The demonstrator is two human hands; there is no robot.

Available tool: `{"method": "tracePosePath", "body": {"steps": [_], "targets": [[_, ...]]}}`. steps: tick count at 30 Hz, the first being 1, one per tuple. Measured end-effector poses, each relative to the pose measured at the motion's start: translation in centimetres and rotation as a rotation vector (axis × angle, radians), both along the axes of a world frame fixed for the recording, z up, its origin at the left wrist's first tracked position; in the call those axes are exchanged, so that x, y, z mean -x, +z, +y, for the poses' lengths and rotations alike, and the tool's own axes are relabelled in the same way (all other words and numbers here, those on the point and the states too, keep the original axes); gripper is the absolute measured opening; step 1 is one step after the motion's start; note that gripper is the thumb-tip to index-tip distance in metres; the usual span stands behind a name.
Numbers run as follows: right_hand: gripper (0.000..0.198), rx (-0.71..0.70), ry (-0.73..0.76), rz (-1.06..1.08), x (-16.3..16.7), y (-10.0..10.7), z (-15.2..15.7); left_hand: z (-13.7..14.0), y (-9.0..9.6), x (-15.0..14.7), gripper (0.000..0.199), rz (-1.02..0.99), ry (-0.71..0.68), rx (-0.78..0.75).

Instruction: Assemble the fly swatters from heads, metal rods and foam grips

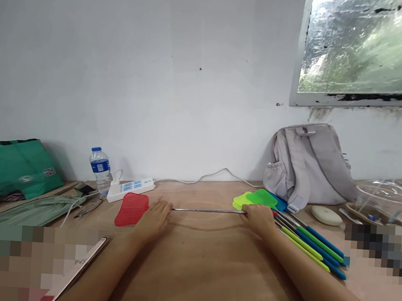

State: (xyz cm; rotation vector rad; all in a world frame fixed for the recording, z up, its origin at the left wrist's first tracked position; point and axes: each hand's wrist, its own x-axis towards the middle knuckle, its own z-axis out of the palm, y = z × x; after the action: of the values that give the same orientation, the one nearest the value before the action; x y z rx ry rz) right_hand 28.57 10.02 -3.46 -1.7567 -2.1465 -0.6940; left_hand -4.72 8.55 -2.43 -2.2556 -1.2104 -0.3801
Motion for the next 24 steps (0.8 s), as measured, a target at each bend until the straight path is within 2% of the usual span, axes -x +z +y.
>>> {"method": "tracePosePath", "body": {"steps": [3,6,11,18,24], "targets": [[0.023,-0.009,0.047,0.016,0.9,-0.1,-0.4,-0.7,-0.3,-2.8,0.021,0.033,-0.017,-0.045],[0.023,-0.033,0.101,0.013,0.9,0.2,-0.5,-1.3,0.0,-3.6,0.018,0.08,-0.042,-0.09],[0.028,-0.187,0.277,-0.071,-0.6,0.7,-0.1,-1.2,0.6,-1.4,0.017,0.166,-0.076,-0.15],[0.03,-0.271,0.302,-0.149,-4.1,0.3,1.1,-0.1,-0.6,1.4,0.013,0.173,-0.063,-0.196],[0.025,-0.329,0.295,-0.231,-9.7,0.8,1.3,0.3,-1.2,1.8,0.012,0.144,-0.066,-0.186]]}}
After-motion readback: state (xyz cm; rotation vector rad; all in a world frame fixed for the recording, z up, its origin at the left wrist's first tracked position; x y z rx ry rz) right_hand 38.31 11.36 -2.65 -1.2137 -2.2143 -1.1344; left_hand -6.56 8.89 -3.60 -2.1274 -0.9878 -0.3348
